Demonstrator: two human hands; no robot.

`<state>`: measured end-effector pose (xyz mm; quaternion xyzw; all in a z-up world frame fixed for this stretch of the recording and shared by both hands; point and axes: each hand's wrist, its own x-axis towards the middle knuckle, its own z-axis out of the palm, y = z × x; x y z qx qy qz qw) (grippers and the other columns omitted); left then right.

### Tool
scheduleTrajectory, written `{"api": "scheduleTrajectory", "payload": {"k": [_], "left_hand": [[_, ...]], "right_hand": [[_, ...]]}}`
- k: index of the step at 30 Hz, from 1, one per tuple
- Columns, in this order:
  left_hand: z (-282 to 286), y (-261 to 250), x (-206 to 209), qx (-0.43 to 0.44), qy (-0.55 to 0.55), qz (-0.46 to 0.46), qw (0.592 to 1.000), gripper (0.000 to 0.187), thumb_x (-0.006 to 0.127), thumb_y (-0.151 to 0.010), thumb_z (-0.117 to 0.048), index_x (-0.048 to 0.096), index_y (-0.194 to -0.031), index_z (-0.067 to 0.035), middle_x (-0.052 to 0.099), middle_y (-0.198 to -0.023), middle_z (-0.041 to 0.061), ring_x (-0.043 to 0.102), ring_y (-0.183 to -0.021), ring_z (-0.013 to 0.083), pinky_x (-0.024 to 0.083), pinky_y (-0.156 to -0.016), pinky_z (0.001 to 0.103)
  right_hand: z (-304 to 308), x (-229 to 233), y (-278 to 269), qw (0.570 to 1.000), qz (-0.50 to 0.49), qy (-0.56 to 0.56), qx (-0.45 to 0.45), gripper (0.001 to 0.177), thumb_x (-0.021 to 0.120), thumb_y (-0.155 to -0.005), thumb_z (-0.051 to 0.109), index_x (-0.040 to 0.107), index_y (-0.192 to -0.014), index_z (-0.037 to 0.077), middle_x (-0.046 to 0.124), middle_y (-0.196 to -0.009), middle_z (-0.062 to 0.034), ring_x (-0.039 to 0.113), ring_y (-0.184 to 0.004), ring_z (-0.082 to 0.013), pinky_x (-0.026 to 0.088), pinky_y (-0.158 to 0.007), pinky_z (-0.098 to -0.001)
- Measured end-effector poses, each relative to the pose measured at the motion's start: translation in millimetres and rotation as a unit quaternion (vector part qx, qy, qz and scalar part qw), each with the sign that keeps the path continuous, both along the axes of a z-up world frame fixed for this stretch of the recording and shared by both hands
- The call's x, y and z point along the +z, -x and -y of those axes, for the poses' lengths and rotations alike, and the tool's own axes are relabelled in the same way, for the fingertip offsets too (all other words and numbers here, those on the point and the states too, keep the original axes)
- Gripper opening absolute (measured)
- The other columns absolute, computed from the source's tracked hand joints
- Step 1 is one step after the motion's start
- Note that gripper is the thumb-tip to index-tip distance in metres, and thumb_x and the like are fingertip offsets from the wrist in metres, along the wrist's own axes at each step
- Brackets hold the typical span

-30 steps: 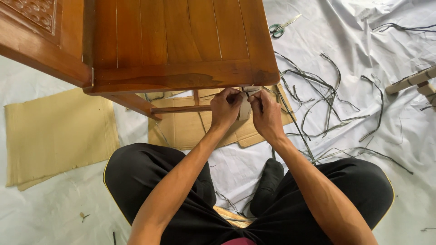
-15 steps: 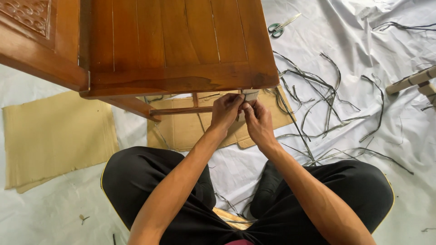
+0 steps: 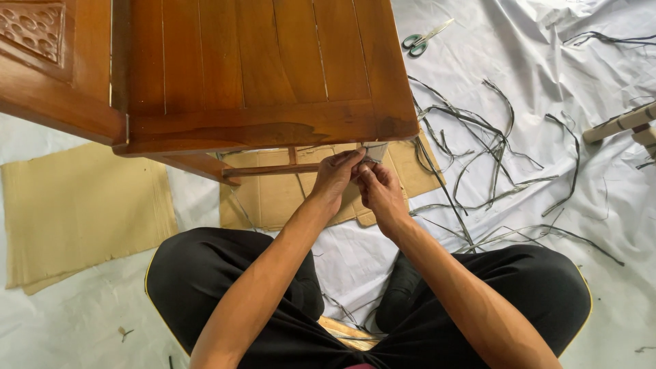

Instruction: The person wraps protective strips around the leg of a wooden chair.

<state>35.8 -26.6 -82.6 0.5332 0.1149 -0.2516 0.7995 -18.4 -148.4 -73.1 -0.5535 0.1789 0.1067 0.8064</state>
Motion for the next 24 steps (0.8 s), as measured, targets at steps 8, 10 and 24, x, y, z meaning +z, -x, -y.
{"api": "scheduleTrajectory", "payload": {"k": [8,10,24], "left_hand": [[2,-1,-4,0.017,-0.015,0.026,0.999,0.024,0.075,-0.092,-0.027,0.073,-0.087,-0.004,0.068,-0.076,0.001,0.053,-0.066,0.0098,0.044,-0.062,0.027],[3,0,-3,0.025,-0.021,0.034,0.999,0.023,0.075,-0.093,-0.025,0.071,-0.087,-0.003,0.067,-0.076,0.001,0.052,-0.065,0.0094,0.044,-0.062,0.028],[1,6,16,0.052,-0.110,0.083,0.989,0.025,0.071,-0.092,-0.021,0.072,-0.099,0.003,0.076,-0.086,0.005,0.057,-0.066,0.0074,0.049,-0.060,0.026]], "right_hand": [[-1,-14,-10,0.997,-0.008,0.042,-0.060,0.011,0.057,-0.100,0.018,0.063,-0.100,0.009,0.060,-0.078,0.0017,0.045,-0.058,-0.0044,0.034,-0.047,-0.0217],[-2,-11,-12,0.995,-0.008,0.064,-0.078,0.010,0.058,-0.098,0.017,0.063,-0.101,0.009,0.062,-0.079,0.0013,0.047,-0.058,-0.0042,0.036,-0.047,-0.0215],[-2,-13,-14,0.983,0.094,0.114,-0.105,0.019,0.057,-0.105,0.019,0.062,-0.102,0.001,0.071,-0.087,-0.0063,0.056,-0.058,-0.0063,0.045,-0.048,-0.0216]]}}
